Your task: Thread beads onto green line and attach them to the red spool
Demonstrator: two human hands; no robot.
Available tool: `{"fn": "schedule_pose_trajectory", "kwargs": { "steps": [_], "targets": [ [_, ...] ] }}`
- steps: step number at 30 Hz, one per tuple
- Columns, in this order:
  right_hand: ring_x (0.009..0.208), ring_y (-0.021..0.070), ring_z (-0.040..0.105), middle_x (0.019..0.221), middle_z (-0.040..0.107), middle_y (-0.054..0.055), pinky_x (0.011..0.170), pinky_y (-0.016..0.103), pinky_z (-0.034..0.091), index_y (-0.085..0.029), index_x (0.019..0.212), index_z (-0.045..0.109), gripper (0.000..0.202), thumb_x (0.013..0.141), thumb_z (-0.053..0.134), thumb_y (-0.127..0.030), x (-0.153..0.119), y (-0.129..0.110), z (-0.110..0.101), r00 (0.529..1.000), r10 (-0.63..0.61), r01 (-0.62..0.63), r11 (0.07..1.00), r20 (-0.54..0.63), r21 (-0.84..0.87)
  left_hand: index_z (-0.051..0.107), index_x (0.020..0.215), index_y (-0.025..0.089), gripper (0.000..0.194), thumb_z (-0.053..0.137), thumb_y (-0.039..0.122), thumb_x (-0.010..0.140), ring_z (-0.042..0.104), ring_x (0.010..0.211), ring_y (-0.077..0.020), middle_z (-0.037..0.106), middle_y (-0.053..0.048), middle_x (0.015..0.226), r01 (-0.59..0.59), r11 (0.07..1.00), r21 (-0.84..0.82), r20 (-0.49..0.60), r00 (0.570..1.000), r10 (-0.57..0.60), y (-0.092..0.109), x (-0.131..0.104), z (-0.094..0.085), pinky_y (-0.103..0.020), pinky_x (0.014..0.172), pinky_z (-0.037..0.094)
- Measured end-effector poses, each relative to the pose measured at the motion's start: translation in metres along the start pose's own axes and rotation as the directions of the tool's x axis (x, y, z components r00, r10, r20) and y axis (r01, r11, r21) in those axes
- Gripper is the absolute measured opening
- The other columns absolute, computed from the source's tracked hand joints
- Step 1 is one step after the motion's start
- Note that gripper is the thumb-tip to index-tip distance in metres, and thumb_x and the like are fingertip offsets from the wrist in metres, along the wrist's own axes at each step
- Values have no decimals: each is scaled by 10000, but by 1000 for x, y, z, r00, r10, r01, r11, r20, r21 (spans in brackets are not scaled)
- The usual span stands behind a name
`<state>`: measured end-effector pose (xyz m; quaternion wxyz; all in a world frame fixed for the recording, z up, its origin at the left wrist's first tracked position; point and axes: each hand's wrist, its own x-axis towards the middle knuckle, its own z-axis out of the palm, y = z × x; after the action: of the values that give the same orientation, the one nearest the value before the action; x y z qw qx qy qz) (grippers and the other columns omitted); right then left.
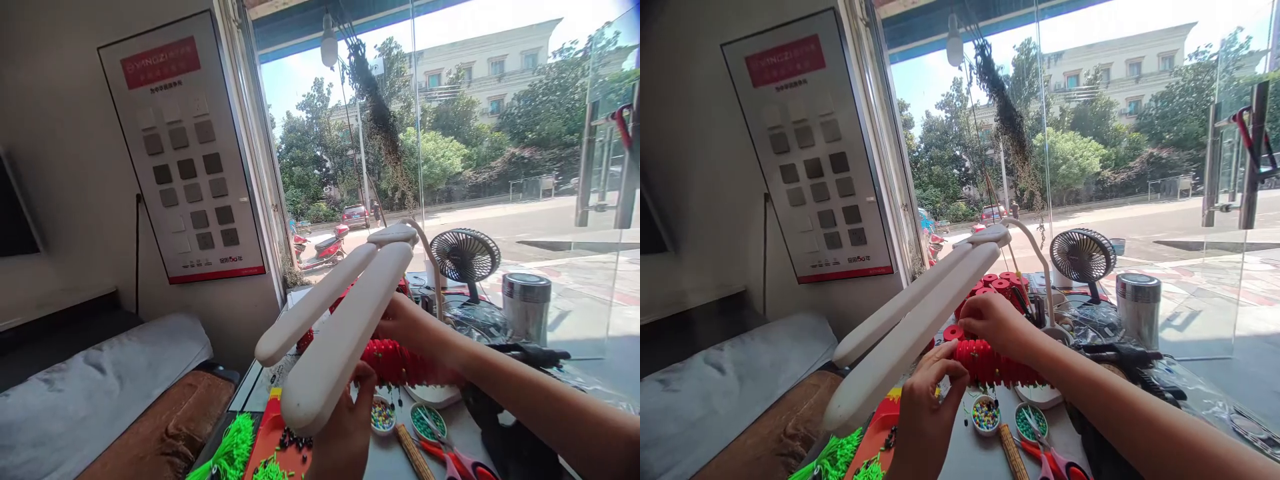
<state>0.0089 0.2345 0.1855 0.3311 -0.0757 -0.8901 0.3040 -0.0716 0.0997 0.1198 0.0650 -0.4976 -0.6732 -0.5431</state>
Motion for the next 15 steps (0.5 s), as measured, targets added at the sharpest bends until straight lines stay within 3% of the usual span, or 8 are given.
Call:
{"fn": "schedule_pose_trajectory", "kwargs": {
  "steps": [3,8,15],
  "targets": [
    [613,129,556,650,605,-12,560,250,456,-187,731,608,135,803,535,-274,-22,-2,3,1000,22,-21,998,-22,60,652,656,266,69,605,241,700,529,1091,-306,661,-52,1066,27,1000,-9,30,999,-26,3,2,-3,-451,940,397],
    [559,108,494,623,543,-20,507,234,411,-178,742,563,173,805,552,-339,-54,1,17,986,147,-113,934,-78,339,658,657,263,67,605,252,696,533,1081,-299,676,-44,1017,53,998,25,57,997,-55,8,4,-5,-455,933,405],
    [523,98,419,581,518,-18,464,234,336,-163,701,576,167,765,559,-317,-44,1,13,984,166,-144,947,-56,288,642,713,222,106,569,284,758,528,1062,-300,682,-79,961,-22,975,222,37,999,14,5,6,-3,-486,928,382]
  ]
}}
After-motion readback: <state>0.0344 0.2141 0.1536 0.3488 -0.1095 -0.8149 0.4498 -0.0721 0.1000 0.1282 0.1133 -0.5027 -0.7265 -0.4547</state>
